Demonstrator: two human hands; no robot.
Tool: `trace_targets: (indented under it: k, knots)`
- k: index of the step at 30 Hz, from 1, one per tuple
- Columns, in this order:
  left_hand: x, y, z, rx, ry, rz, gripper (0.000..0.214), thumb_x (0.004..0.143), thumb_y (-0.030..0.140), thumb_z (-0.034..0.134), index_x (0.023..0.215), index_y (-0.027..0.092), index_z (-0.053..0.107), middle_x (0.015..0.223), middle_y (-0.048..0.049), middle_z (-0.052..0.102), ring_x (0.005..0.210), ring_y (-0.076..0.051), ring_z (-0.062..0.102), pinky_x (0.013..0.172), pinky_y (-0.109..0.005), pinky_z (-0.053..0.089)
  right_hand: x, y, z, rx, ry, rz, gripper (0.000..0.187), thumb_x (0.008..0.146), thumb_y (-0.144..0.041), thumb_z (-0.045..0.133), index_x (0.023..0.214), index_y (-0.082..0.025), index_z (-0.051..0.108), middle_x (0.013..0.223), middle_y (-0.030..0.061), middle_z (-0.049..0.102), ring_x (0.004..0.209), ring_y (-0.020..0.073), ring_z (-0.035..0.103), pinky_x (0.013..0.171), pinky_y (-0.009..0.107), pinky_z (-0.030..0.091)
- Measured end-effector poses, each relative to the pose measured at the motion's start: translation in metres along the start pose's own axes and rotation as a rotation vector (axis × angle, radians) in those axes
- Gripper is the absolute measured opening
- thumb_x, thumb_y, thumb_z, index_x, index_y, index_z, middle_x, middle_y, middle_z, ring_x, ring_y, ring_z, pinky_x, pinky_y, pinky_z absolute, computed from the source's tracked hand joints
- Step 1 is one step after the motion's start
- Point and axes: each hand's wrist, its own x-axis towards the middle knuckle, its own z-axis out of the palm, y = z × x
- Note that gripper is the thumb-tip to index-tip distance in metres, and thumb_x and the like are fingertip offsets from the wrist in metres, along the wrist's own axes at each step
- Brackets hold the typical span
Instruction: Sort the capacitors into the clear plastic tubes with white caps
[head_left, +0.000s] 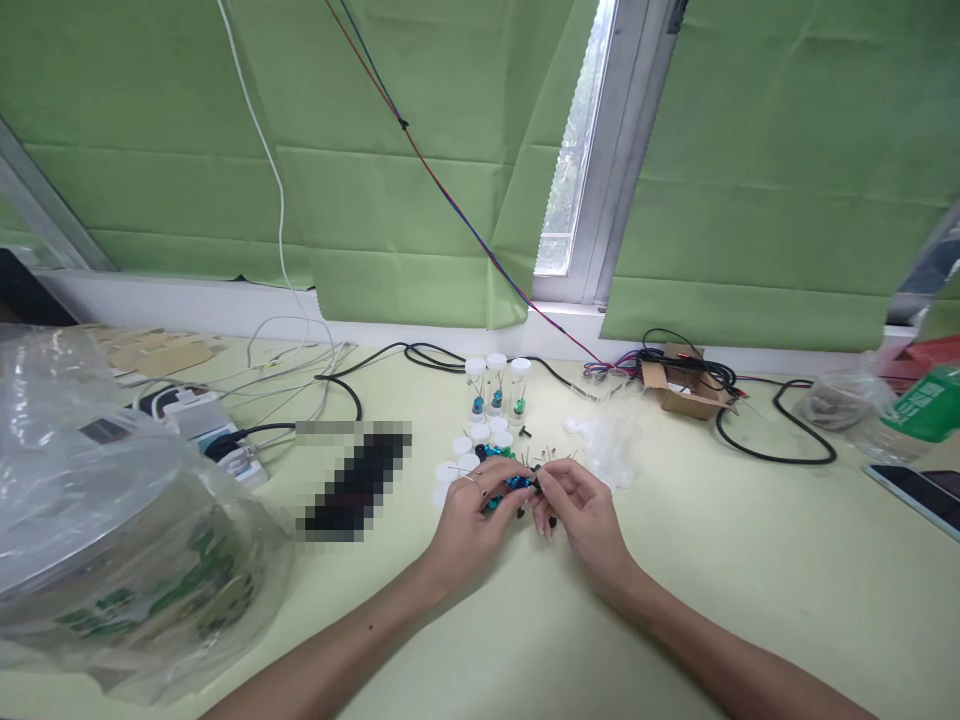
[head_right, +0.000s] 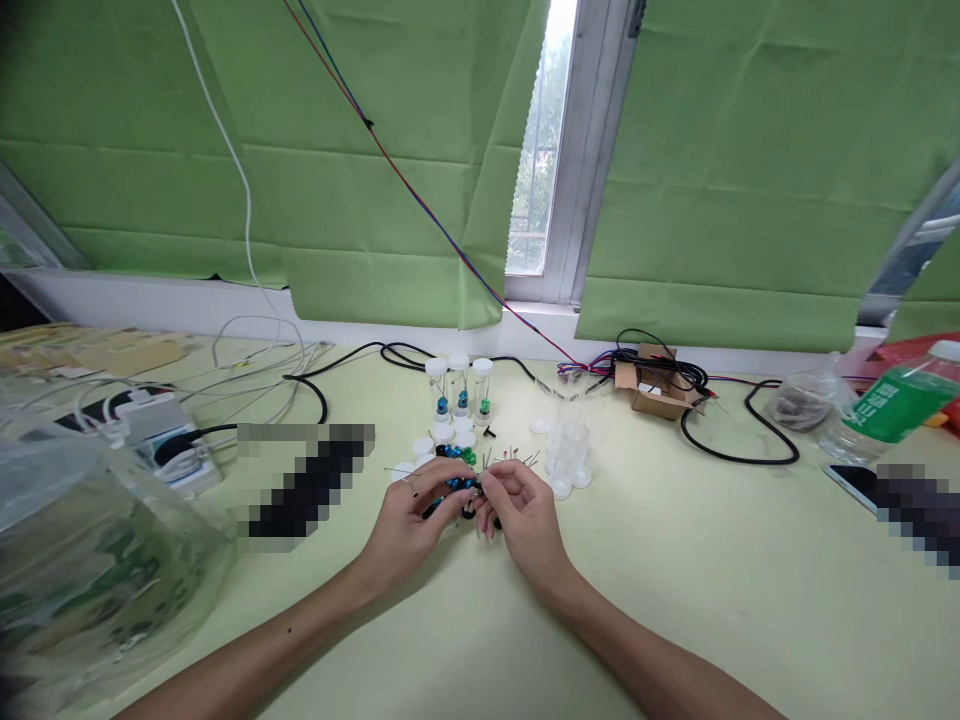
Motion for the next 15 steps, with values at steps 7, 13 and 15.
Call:
trace_targets:
  k: [7, 13, 15]
  knots:
    - [0.0004, 0.0010, -0.0007, 0.066, -0.021, 0.057, 0.014, 0.089, 0.018, 0.058, 0.099, 0.020, 0.067, 0.097, -0.0058, 0.071, 0.094, -0.018, 0.064, 0.083, -0.030, 0.052, 0.0019, -0.0001, -0.0010, 0.010, -0.030, 0.087, 0.035, 0.085, -0.051, 0.065, 0.077, -0.018, 0.055, 0.055, -0.0031, 0.060, 0.038, 0.0074, 0.049, 0.039, 0.019, 0.039]
    - [-0.0001, 0.0009, -0.0011, 0.091, -0.054, 0.098, 0.015, 0.091, 0.018, 0.056, 0.102, 0.021, 0.066, 0.096, -0.0058, 0.069, 0.095, -0.019, 0.063, 0.083, -0.032, 0.051, 0.0029, -0.0003, -0.0015, 0.033, -0.031, 0.196, 0.041, 0.083, -0.055, 0.063, 0.072, -0.017, 0.054, 0.048, -0.0052, 0.055, 0.031, 0.0047, 0.042, 0.033, 0.017, 0.031]
    - [-0.0005, 0.0012, -0.0011, 0.098, -0.064, 0.100, 0.016, 0.091, 0.018, 0.056, 0.103, 0.021, 0.065, 0.096, -0.0057, 0.069, 0.094, -0.019, 0.062, 0.083, -0.032, 0.051, 0.0031, 0.0000, -0.0020, 0.048, -0.036, 0.231, 0.042, 0.083, -0.057, 0.063, 0.072, -0.017, 0.055, 0.049, -0.0051, 0.055, 0.030, 0.0044, 0.041, 0.032, 0.017, 0.028]
